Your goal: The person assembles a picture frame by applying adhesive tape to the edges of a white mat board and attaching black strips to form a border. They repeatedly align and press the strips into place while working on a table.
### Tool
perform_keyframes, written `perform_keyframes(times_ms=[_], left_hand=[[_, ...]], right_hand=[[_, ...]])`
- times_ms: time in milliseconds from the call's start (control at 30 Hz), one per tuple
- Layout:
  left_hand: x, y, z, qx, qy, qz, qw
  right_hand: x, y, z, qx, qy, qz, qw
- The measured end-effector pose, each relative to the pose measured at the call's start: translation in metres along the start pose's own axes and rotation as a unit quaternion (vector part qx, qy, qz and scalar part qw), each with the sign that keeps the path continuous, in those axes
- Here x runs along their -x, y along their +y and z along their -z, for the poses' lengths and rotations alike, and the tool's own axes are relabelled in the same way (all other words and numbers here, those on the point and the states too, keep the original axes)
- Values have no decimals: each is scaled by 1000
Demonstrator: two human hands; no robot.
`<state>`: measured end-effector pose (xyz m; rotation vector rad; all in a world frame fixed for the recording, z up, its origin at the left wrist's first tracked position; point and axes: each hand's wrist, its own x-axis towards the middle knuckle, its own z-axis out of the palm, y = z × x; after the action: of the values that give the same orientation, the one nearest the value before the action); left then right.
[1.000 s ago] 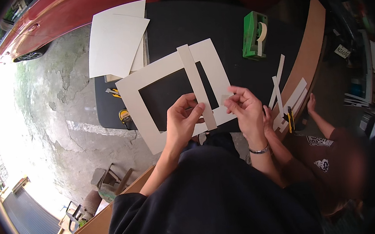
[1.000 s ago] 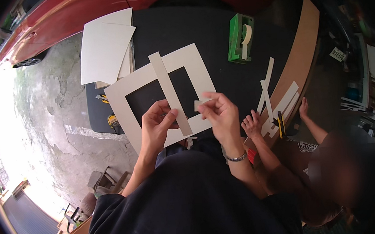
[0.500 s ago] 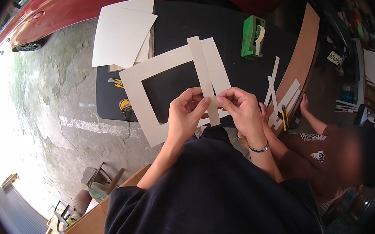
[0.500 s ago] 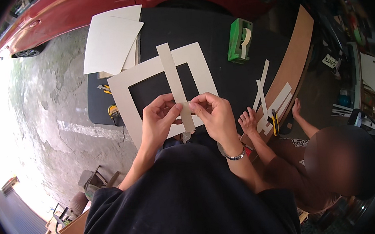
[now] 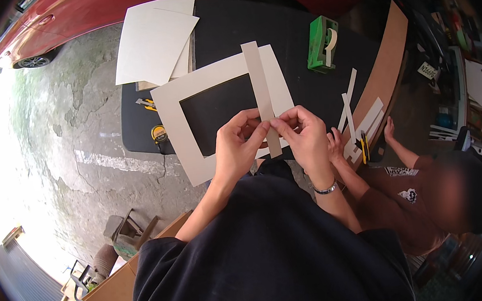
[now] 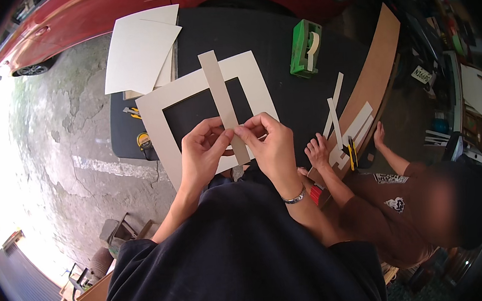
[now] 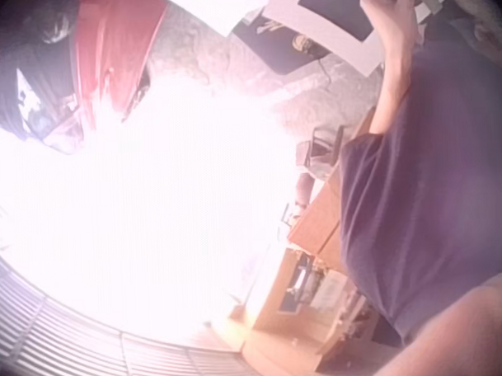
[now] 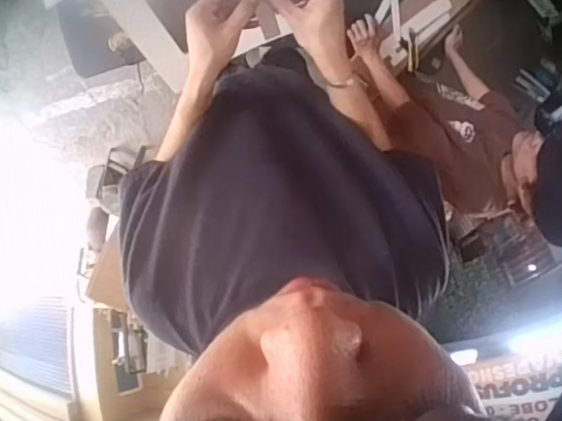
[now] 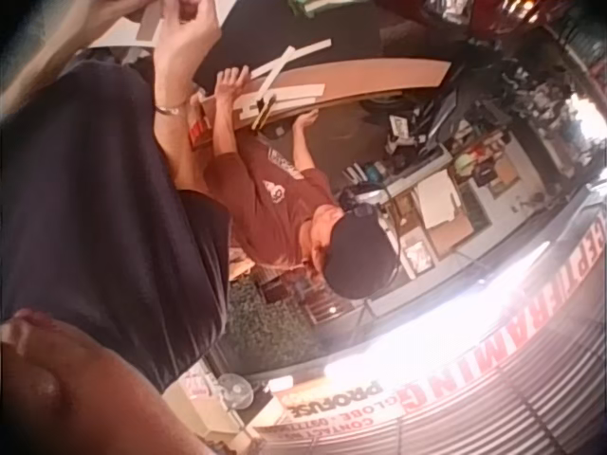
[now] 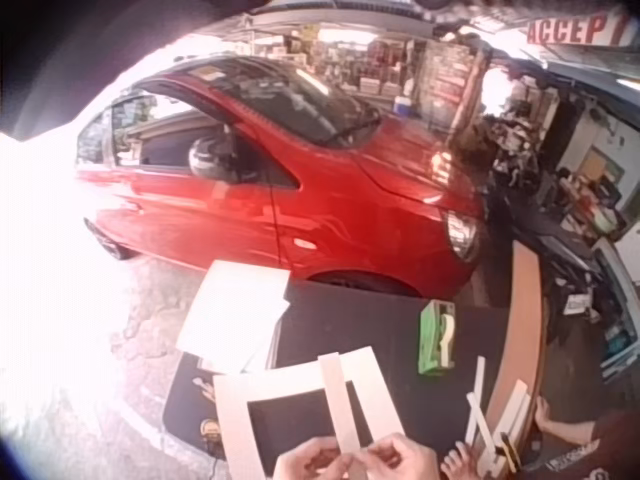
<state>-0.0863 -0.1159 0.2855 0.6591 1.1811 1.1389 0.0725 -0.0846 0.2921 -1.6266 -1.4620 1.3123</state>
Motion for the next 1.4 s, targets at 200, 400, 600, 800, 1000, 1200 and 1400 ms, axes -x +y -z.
perform_keyframes(times_ms=[200, 400, 600, 800, 1000, 1200, 1400], left_hand=[[0, -10, -5, 8, -1, 22, 1000], [-10, -24, -6, 54, 25, 34, 998], [-40, -4, 11, 4, 77, -25, 997], [-43, 5, 17, -35, 121, -37, 991], [-32, -5, 10, -40, 125, -14, 991], [-28, -22, 12, -38, 111, 13, 993], [-23, -33, 21, -32, 127, 19, 991]], right_hand=[[2, 19, 5, 20, 4, 9, 1000], [11, 34, 16, -54, -122, -92, 987], [8, 79, 36, -108, -232, -108, 961], [-148, 179, 135, -119, 232, -113, 959], [-207, 199, 149, -138, 109, -206, 963], [-224, 208, 157, -283, 110, -220, 927], [-204, 240, 139, -415, 129, -92, 896]])
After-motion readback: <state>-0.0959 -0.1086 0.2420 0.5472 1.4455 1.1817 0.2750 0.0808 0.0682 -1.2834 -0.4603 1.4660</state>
